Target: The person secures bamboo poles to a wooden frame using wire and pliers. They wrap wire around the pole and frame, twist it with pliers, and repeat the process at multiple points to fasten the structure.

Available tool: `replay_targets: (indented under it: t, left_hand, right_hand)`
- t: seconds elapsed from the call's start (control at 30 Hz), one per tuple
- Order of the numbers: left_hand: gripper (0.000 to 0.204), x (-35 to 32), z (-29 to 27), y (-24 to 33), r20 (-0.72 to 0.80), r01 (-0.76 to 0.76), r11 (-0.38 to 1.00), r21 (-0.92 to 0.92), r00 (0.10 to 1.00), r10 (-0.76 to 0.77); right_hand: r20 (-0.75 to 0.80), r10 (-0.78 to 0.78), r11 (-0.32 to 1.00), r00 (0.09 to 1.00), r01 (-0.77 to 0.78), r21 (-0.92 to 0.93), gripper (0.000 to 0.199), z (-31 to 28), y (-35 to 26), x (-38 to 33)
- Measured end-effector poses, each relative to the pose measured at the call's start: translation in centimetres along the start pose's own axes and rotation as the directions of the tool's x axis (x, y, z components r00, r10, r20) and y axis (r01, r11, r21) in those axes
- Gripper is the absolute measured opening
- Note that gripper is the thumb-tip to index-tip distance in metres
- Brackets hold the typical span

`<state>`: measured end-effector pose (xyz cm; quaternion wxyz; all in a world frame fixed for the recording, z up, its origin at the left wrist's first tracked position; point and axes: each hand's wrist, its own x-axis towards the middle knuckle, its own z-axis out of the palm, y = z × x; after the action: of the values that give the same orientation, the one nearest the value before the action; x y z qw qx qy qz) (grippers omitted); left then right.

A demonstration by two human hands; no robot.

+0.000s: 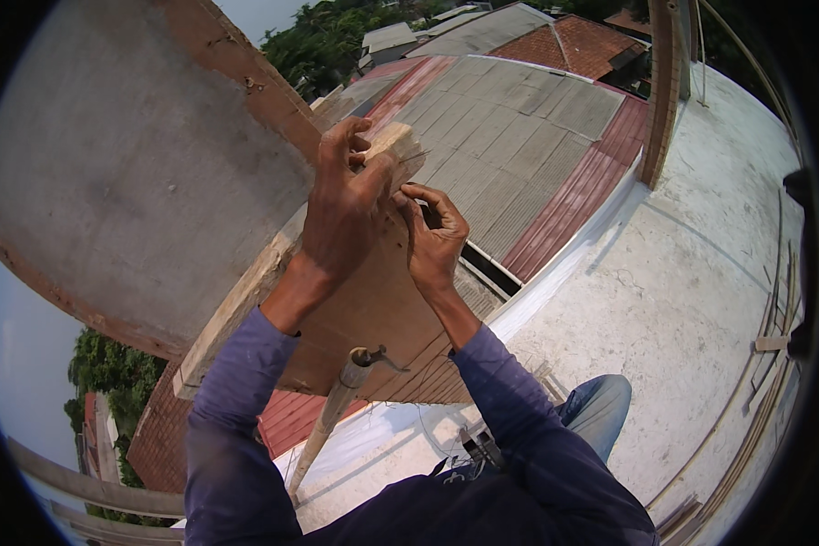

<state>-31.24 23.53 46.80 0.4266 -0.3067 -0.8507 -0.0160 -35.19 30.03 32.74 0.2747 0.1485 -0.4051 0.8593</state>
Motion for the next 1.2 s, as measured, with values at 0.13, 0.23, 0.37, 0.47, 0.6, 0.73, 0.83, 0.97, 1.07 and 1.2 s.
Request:
replay_targets:
  t: [0.13, 0.23, 0.37, 0.47, 0.6, 0.73, 0.83, 0.97, 1.07, 1.2]
  left_hand:
    - [0.023, 0.2, -0.1, -0.2, 0.035, 0.074, 0.996, -0.049, 0.997, -0.072]
    - [0.021, 0.3, -0.3, -0.4, 0.044, 0.079, 0.995, -0.054, 0.996, -0.076]
    - [0.024, 0.3, -0.5, -0.7, 0.065, 0.031, 0.999, -0.014, 0.997, -0.030]
    - [0.022, 0.2, -0.5, -0.5, 0.070, 0.086, 0.996, -0.026, 0.994, -0.084]
    - [0.024, -0.2, -0.4, -0.1, 0.053, 0.084, 0.996, -0.020, 0.995, -0.083]
    - [0.026, -0.4, -0.3, -0.1, 0.043, 0.084, 0.996, -0.027, 0.996, -0.082]
    - [0.027, -0.5, -0.3, -0.2, 0.062, 0.090, 0.996, -0.017, 0.994, -0.089]
    - [0.027, -0.6, -0.3, -0.1, 0.065, 0.093, 0.996, 0.000, 0.994, -0.092]
    - [0.026, -0.6, -0.2, 0.0, 0.053, 0.098, 0.995, -0.013, 0.994, -0.097]
    - [0.025, -0.5, -0.2, 0.2, 0.057, 0.099, 0.995, -0.011, 0.993, -0.099]
  right_hand:
    - [-0.066, -0.027, 0.992, 0.997, 0.035, 0.118, 0.012, 0.5, 0.0, 0.1]
    - [-0.002, 0.133, 0.952, 0.991, -0.127, 0.279, 0.008, 0.1, -0.1, 0.1]
    - [0.222, 0.547, 0.593, 0.807, -0.561, 0.578, 0.024, -1.5, 0.7, 1.6]
    - [0.387, 0.631, 0.348, 0.673, -0.690, 0.635, 0.037, -2.0, 2.0, 4.0]
    - [0.448, 0.679, 0.472, 0.582, -0.813, 0.340, 0.047, -0.9, 4.0, 8.3]
    - [0.536, 0.668, 0.550, 0.516, -0.828, 0.112, 0.042, -0.5, 4.9, 11.9]
    - [0.458, 0.756, 0.591, 0.467, -0.788, -0.173, 0.037, -1.0, 5.7, 13.2]
    - [0.332, 0.805, 0.592, 0.492, -0.709, -0.384, 0.052, -1.5, 8.3, 12.7]
    - [0.330, 0.717, 0.629, 0.614, -0.774, 0.074, 0.061, -2.1, 10.8, 12.3]
    - [0.513, 0.759, 0.321, 0.401, -0.916, 0.241, 0.074, -2.1, 13.3, 13.6]
